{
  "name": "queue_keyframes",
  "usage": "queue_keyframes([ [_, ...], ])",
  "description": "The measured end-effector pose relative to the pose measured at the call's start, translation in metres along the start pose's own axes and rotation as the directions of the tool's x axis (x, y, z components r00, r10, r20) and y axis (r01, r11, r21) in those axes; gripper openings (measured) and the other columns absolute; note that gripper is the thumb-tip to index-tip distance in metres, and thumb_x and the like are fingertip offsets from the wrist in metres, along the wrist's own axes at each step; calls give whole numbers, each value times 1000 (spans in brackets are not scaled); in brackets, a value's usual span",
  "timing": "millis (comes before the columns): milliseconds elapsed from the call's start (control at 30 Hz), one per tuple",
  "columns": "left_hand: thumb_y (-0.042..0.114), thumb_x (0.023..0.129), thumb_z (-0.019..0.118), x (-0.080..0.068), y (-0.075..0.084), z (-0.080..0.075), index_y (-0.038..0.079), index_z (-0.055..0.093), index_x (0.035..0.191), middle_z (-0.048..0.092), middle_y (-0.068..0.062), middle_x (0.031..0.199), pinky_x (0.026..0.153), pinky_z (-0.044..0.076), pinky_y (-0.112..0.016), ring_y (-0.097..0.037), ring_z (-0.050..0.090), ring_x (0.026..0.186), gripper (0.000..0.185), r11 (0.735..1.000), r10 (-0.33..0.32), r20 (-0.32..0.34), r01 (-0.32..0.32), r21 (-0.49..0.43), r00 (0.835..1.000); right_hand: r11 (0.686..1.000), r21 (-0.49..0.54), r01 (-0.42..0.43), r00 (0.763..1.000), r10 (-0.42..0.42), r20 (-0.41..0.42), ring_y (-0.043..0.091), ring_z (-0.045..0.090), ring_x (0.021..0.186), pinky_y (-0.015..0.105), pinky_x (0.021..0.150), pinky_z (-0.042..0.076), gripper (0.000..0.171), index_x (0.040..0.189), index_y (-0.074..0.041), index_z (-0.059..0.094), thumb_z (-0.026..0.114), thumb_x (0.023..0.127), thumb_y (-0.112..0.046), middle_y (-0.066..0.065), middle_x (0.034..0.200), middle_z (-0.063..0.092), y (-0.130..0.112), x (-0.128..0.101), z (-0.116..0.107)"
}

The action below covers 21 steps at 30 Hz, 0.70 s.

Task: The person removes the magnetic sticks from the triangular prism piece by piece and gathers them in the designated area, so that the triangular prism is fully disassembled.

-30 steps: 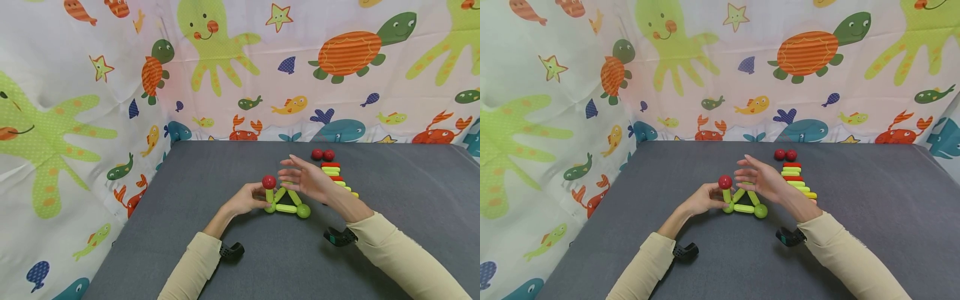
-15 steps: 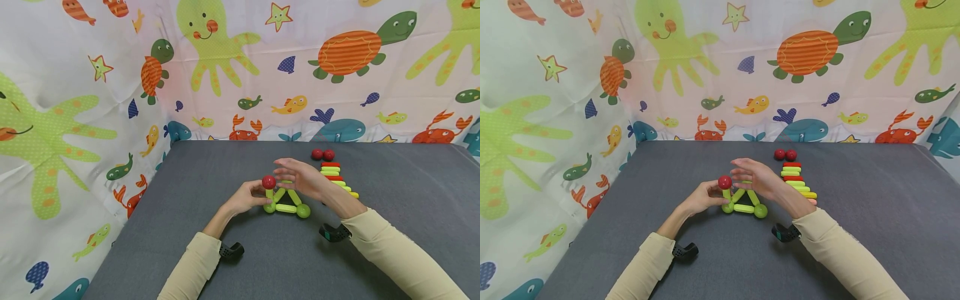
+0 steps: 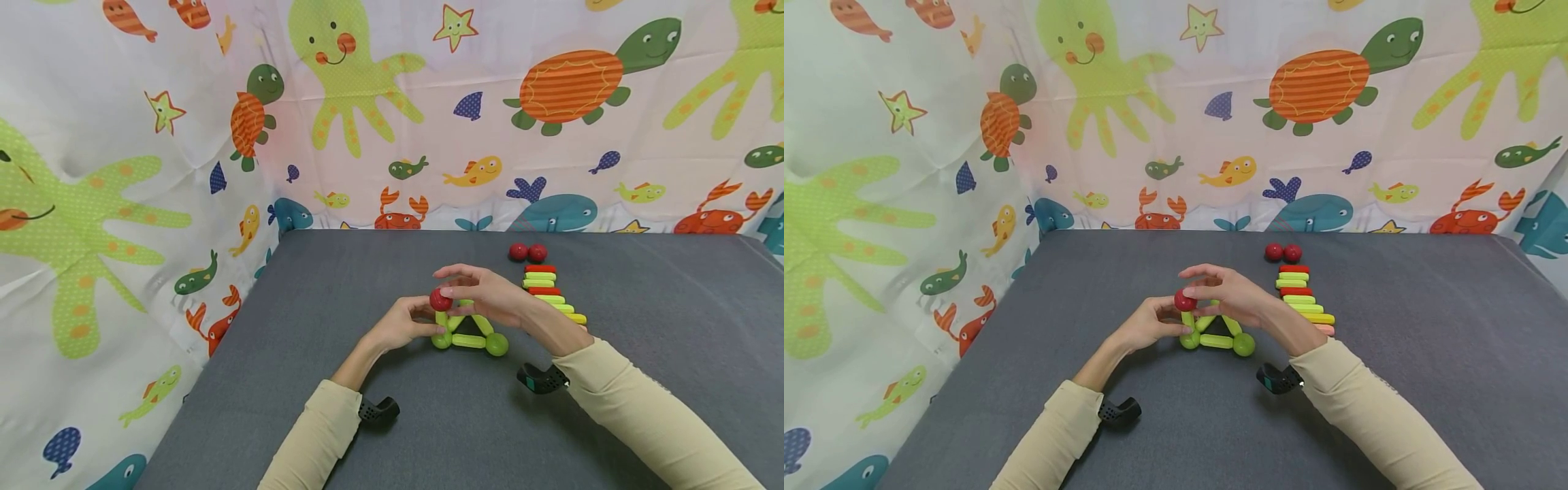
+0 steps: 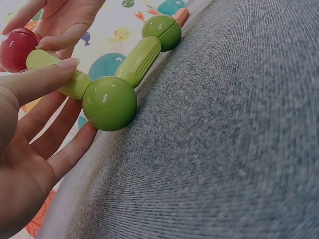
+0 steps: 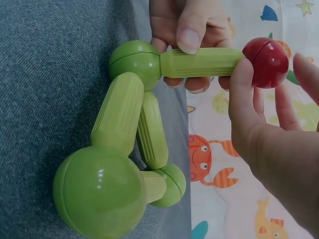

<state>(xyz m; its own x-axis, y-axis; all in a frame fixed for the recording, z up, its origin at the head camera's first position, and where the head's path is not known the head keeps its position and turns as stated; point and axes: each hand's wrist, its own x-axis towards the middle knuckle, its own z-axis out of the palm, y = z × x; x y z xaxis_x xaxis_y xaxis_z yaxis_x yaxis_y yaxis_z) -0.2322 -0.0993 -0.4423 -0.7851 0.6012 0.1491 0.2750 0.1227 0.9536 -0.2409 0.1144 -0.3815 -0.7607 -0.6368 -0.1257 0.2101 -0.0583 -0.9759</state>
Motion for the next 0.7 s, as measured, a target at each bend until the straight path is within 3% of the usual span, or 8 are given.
queue_keyframes([
  [400,-4,81,72,0,0,-1,-4,63,116,66,-14,105,88,48,-33,-18,61,98,36,1000,26,3,-26,14,1000,995,-103,7,999,-2,48,32,48,113,47,95,44,47,133,0,43,64,91,-4,21,127,42,1,-1,0],
  [567,-4,82,71,0,0,0,-6,63,116,65,-17,106,87,48,-33,-19,61,98,35,1000,30,8,-30,8,1000,997,-76,14,998,-9,66,31,48,113,43,95,45,39,129,-4,47,61,93,-4,20,125,44,2,-1,0],
  [700,-3,82,72,0,1,0,-4,63,117,65,-14,107,86,48,-32,-18,61,99,36,1000,12,10,-12,21,1000,1000,4,11,999,-11,53,29,50,113,41,96,44,34,127,-7,49,58,95,-5,19,127,43,3,-2,-1],
])
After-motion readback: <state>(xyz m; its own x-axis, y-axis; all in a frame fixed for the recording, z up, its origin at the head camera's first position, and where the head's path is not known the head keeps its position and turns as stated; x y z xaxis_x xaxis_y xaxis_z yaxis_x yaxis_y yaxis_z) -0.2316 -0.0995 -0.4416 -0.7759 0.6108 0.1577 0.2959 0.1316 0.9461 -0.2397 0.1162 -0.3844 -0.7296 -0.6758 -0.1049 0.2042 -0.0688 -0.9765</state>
